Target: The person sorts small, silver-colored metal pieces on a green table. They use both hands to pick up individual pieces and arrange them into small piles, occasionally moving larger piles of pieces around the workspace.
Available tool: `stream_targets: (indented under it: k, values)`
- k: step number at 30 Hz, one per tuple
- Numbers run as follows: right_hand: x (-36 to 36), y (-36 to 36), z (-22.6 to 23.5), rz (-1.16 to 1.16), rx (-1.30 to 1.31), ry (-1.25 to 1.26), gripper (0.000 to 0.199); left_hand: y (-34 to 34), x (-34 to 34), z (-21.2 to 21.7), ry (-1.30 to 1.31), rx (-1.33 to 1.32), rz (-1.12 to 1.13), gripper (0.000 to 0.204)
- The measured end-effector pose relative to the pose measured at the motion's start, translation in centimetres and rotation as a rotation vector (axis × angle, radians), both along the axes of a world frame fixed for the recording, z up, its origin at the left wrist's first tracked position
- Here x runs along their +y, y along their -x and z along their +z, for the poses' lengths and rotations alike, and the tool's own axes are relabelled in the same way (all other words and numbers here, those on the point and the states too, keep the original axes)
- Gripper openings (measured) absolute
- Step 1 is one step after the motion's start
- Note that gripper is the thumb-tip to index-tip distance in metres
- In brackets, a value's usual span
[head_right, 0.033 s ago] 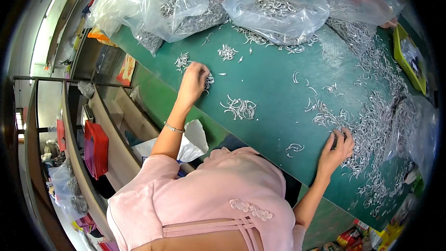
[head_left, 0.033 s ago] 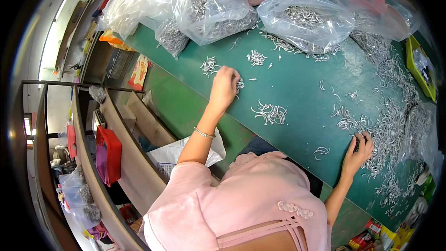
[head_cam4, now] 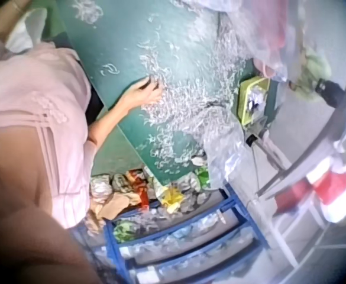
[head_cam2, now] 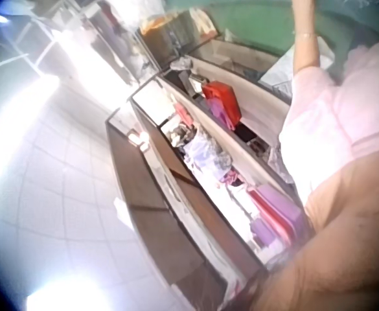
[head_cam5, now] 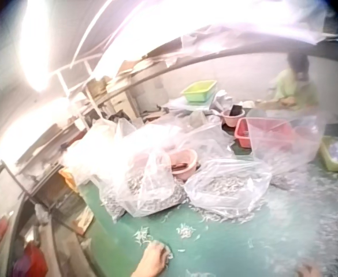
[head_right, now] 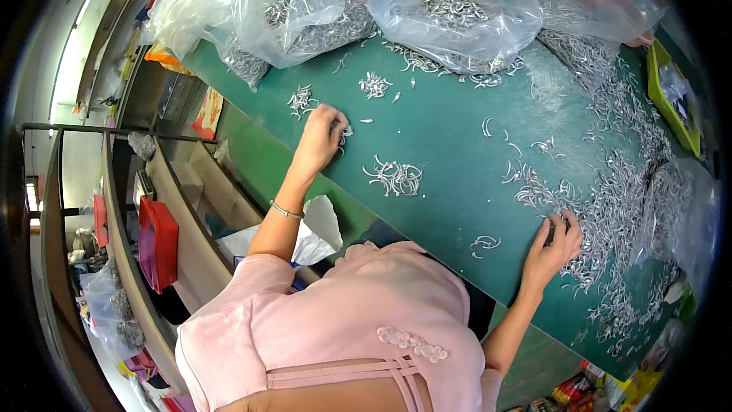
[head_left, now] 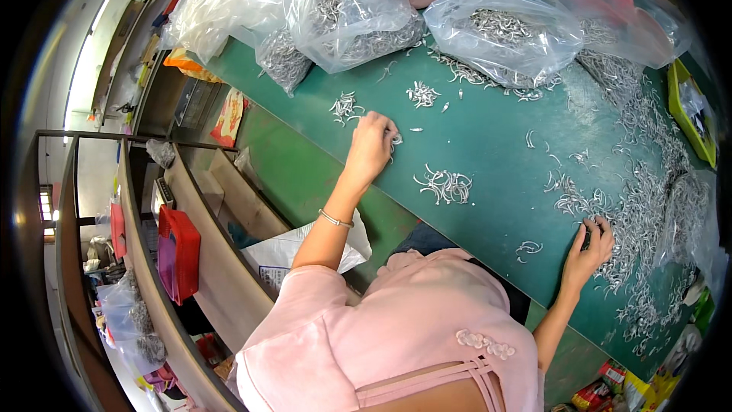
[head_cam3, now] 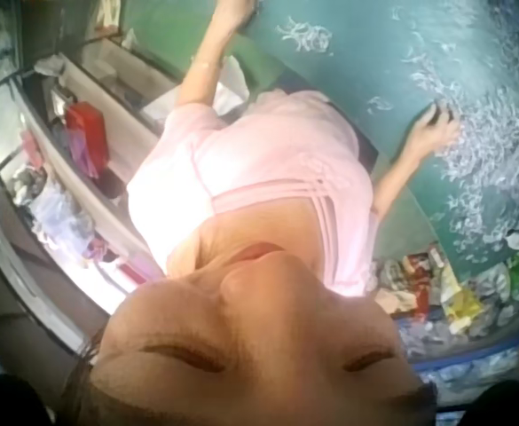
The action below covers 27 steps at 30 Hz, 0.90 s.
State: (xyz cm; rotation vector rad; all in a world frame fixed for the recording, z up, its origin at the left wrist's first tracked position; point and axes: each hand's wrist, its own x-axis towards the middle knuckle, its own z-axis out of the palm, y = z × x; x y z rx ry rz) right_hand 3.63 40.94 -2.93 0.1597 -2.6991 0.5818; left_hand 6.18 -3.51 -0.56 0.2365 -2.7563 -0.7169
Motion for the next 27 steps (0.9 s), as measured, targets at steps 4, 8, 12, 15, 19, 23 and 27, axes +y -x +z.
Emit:
stream_targets:
  k: [4,8,12,15,19,23,27]
  values:
    - [-0.1,0.0,0.1,0.003,0.002,-0.015,0.014,-0.1,0.6,0.7,-0.011,0.049,0.086,0.009]
    - [-0.1,-0.2,0.1,0.008,0.018,-0.013,0.014,1.5,3.1,1.3,0.027,-0.021,-0.021,0.016]
    - [0.7,-0.3,-0.3,0.009,0.077,-0.022,0.014,3.7,2.4,-0.6,0.073,0.016,-0.041,0.009]
    - [0.4,0.6,-0.6,0.016,0.112,0.015,0.013,6.1,1.7,-1.0,0.124,0.098,-0.003,0.006]
    - [1.0,1.1,0.3,-0.035,0.065,0.007,0.012,7.4,2.6,0.5,0.196,0.176,0.011,0.012]
    - [2.0,0.8,2.5,0.006,-0.058,0.100,0.024,5.6,8.8,3.4,-0.104,0.136,-0.254,0.018]
    - [2.2,-0.1,3.7,-0.049,0.014,-0.152,0.050,4.1,16.1,3.7,-0.146,0.037,-0.626,0.028]
